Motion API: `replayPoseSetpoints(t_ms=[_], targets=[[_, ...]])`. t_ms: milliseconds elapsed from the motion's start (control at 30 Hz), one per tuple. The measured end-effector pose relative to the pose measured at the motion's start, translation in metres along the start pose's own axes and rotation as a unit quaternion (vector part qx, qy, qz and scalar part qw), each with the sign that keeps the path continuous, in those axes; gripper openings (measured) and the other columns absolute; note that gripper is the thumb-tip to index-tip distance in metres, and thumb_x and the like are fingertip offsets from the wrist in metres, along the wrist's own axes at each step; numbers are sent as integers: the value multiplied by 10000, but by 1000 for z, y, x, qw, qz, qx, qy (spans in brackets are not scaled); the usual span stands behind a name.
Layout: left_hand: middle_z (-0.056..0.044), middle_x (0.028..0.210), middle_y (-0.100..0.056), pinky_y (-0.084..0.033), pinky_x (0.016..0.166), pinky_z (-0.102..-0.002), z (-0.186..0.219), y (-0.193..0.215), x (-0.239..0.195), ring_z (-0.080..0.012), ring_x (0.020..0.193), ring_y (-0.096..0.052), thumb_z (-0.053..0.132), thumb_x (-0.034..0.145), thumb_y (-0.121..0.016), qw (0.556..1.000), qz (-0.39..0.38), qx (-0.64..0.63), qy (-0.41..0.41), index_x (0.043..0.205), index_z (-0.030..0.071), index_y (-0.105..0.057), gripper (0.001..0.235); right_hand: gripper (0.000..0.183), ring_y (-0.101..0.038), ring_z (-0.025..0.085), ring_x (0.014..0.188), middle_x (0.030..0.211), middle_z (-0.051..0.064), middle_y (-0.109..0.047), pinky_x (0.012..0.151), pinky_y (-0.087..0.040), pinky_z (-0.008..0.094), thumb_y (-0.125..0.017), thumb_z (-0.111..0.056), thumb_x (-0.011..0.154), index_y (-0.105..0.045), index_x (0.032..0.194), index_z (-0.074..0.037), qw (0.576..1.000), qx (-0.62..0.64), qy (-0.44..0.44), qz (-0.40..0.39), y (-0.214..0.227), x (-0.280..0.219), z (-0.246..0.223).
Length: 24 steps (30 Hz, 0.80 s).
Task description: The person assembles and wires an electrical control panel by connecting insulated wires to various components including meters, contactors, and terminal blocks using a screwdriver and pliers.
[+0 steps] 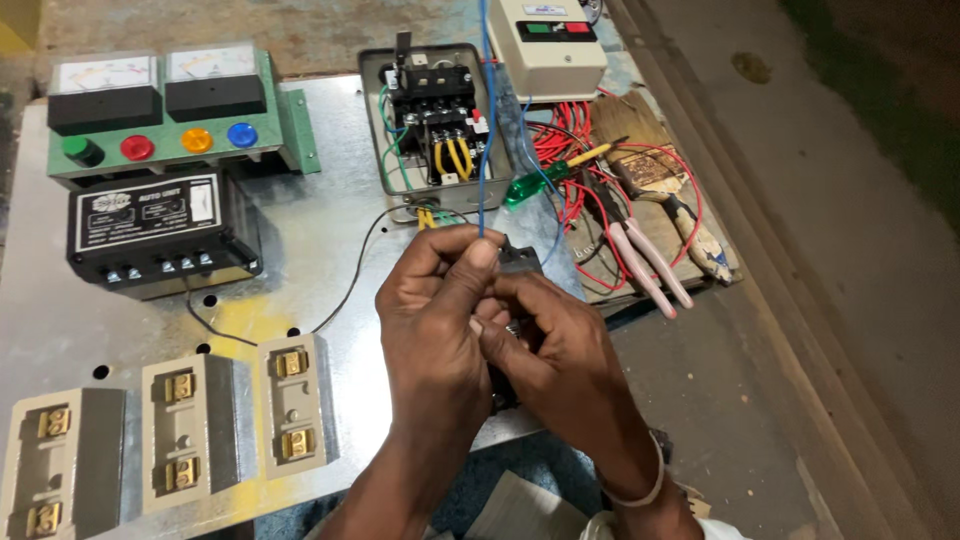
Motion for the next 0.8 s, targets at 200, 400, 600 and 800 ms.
replayPoseSetpoints(t_ms=[200, 400, 600, 800], targets=[[-117, 857, -697, -566, 781, -265, -6, -5, 2, -132, 808, -678, 102, 1002, -625, 1000, -23, 4, -5, 1045, -12, -592, 126, 229, -646, 51, 744, 965, 35, -728, 635, -524, 228, -669, -135, 959, -716, 1139, -2, 996, 4, 69, 50, 1, -8, 5], [-194, 869, -725, -526, 602, -311, -12, -5, 14, -184, 669, -649, 93, 1027, -615, 999, -47, 11, 15, 1071, 4, -533, 129, 198, -561, 37, 579, 658, 6, -665, 507, -452, 209, -668, -178, 985, -769, 973, -9, 992, 78, -24, 99, 14, -14, 38], [-205, 887, -734, -571, 599, -315, -25, -14, 10, -193, 661, -683, 99, 995, -602, 998, -62, -7, 16, 1031, 16, -526, 117, 313, -510, 32, 557, 638, -13, -618, 496, -406, 207, -595, -232, 1056, -727, 897, 3, 966, 205, -41, 151, 24, -17, 61], [-181, 920, -756, -519, 653, -284, -28, -8, 11, -168, 728, -647, 109, 1004, -606, 988, -38, 150, 12, 997, 9, -592, 101, 310, -469, 32, 521, 616, -14, -590, 454, -355, 215, -599, -245, 1036, -718, 868, -14, 968, 161, -83, 174, 30, -16, 69]])
Point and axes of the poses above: each hand's wrist, its own x-axis towards the middle knuckle, its own y-axis out of the back of the hand, z = x × y, the point moved 5 cm from there along x, towards the middle knuckle
